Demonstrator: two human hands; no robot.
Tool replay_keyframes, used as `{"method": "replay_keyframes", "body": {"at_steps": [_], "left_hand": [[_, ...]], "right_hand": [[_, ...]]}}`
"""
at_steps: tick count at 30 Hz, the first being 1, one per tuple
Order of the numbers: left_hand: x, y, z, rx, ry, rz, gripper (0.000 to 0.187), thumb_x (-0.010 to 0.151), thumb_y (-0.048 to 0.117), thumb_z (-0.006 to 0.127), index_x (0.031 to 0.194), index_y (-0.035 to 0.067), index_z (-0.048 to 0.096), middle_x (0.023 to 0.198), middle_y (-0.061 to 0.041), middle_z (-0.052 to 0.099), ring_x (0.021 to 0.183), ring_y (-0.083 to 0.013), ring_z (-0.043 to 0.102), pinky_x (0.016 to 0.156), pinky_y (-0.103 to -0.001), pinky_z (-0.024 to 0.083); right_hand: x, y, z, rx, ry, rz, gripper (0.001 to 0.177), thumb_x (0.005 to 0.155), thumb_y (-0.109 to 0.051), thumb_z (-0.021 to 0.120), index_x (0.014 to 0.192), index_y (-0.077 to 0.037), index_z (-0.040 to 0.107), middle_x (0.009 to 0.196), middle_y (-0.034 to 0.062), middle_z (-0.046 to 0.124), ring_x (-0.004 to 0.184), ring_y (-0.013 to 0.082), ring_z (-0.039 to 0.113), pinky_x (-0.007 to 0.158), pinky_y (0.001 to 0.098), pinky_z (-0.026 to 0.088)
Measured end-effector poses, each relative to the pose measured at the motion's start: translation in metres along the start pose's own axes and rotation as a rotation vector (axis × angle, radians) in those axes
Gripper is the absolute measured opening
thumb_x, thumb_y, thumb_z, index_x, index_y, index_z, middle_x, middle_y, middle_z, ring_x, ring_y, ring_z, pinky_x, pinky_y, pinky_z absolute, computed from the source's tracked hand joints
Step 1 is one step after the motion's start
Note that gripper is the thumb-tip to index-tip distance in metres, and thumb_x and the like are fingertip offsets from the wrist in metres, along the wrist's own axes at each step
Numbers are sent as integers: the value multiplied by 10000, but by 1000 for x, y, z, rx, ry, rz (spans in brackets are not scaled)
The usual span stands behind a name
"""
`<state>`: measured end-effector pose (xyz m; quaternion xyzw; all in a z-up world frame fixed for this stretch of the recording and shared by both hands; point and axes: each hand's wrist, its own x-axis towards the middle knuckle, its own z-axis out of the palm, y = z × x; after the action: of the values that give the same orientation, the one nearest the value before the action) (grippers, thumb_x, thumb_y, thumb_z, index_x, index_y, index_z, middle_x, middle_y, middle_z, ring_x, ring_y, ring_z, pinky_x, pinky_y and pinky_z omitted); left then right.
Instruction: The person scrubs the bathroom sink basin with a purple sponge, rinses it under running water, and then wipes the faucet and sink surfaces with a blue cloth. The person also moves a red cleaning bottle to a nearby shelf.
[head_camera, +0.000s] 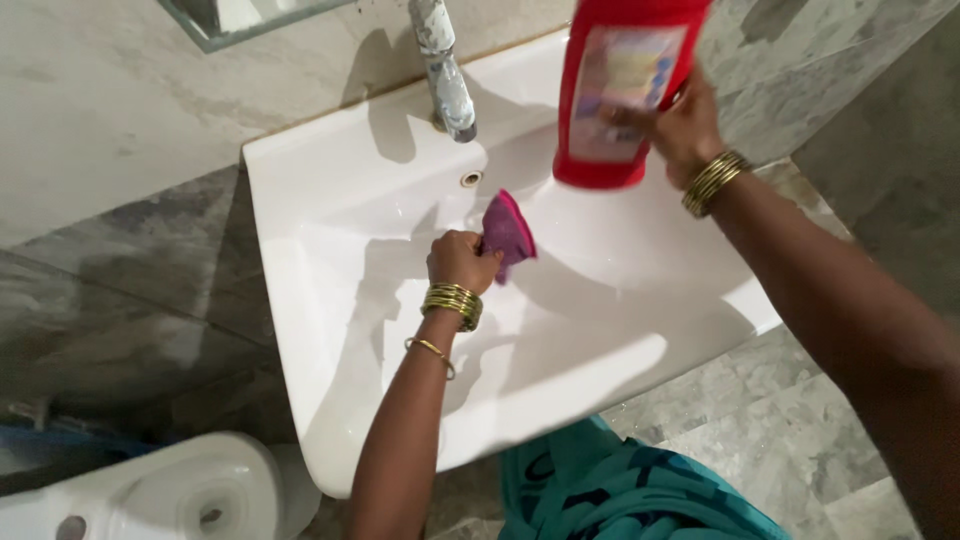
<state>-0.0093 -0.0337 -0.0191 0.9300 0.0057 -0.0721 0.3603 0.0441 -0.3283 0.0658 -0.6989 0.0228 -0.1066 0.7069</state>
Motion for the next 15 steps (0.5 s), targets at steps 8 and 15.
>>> {"method": "replay_keyframes", "body": {"at_steps": [8,15], "left_hand": [[0,16,-7,40,-62,6,205,764,243,851,920,113,829,783,-87,788,674,-189,731,705,-341,578],[-1,24,-15,-107,-30,111,195,755,234,839,916,125,814,776,-60,801,674,-169,759,700,-326,601]], "right_hand": [[-18,10,12,55,4,83,738,690,-28,888,1310,-125,500,1284,75,708,1227,261,690,1013,493,545],[-22,16,10,44,-45,-6,714,756,-25,873,1347,-109,481,1319,92,703,1248,245,692,1035,469,545]]}}
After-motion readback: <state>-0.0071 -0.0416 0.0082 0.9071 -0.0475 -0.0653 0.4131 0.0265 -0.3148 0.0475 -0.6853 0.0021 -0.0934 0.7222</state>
